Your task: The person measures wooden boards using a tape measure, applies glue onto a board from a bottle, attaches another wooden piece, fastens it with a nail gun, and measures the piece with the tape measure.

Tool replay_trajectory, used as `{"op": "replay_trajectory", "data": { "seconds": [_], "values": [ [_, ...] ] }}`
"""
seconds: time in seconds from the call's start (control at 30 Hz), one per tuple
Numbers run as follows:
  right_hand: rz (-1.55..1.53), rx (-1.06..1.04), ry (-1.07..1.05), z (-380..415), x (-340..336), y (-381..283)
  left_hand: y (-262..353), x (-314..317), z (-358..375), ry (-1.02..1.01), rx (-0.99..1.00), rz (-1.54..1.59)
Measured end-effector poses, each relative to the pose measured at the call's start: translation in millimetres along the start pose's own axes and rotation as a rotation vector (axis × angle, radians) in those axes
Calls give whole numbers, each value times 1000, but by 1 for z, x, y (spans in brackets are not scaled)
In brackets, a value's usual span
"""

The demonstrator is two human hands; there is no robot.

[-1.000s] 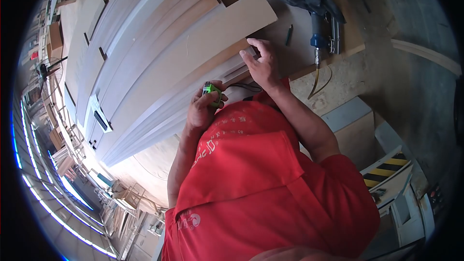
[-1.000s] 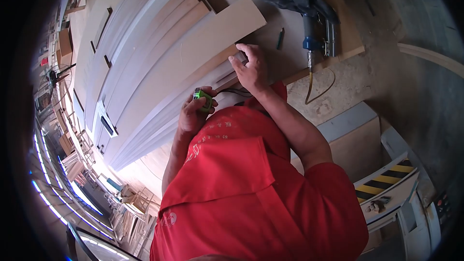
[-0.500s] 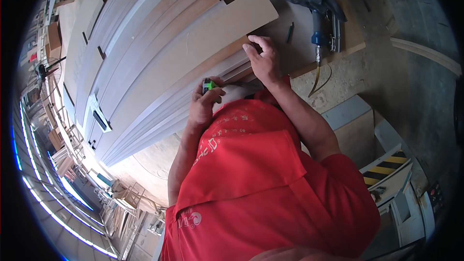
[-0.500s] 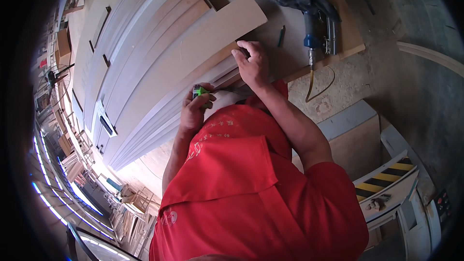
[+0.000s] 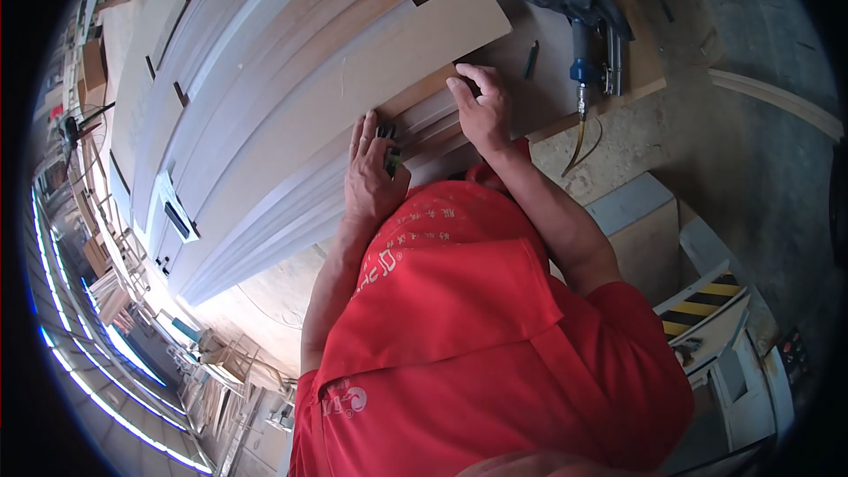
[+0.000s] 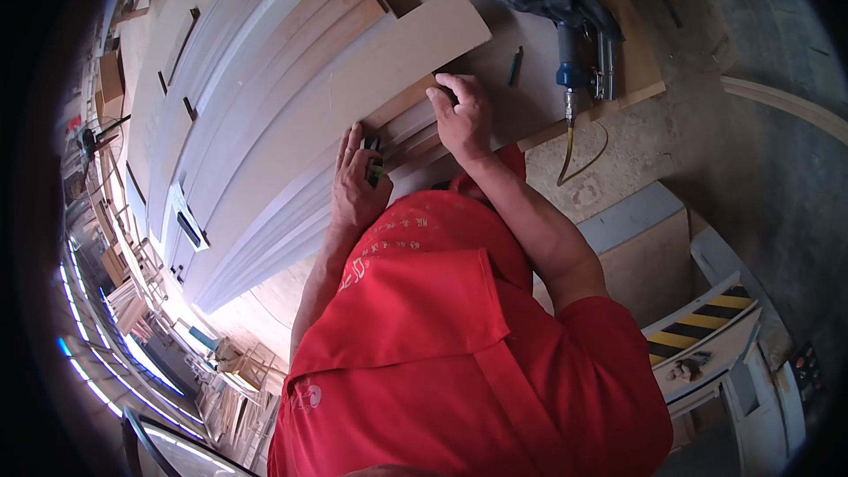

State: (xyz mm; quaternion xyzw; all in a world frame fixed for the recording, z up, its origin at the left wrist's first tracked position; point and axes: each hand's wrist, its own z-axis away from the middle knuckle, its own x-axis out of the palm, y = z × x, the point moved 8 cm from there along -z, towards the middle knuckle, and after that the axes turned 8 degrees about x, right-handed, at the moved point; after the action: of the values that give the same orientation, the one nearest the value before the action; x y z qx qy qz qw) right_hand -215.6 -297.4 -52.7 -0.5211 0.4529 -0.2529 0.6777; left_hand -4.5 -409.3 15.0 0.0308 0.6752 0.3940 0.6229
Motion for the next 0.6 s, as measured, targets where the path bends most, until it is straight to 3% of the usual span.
{"op": "replay_trajectory", "data": {
  "seconds": [0.6],
  "values": [
    [9, 43, -16, -2, 3, 4, 0, 2, -3, -45, -14, 11]
  ]
}}
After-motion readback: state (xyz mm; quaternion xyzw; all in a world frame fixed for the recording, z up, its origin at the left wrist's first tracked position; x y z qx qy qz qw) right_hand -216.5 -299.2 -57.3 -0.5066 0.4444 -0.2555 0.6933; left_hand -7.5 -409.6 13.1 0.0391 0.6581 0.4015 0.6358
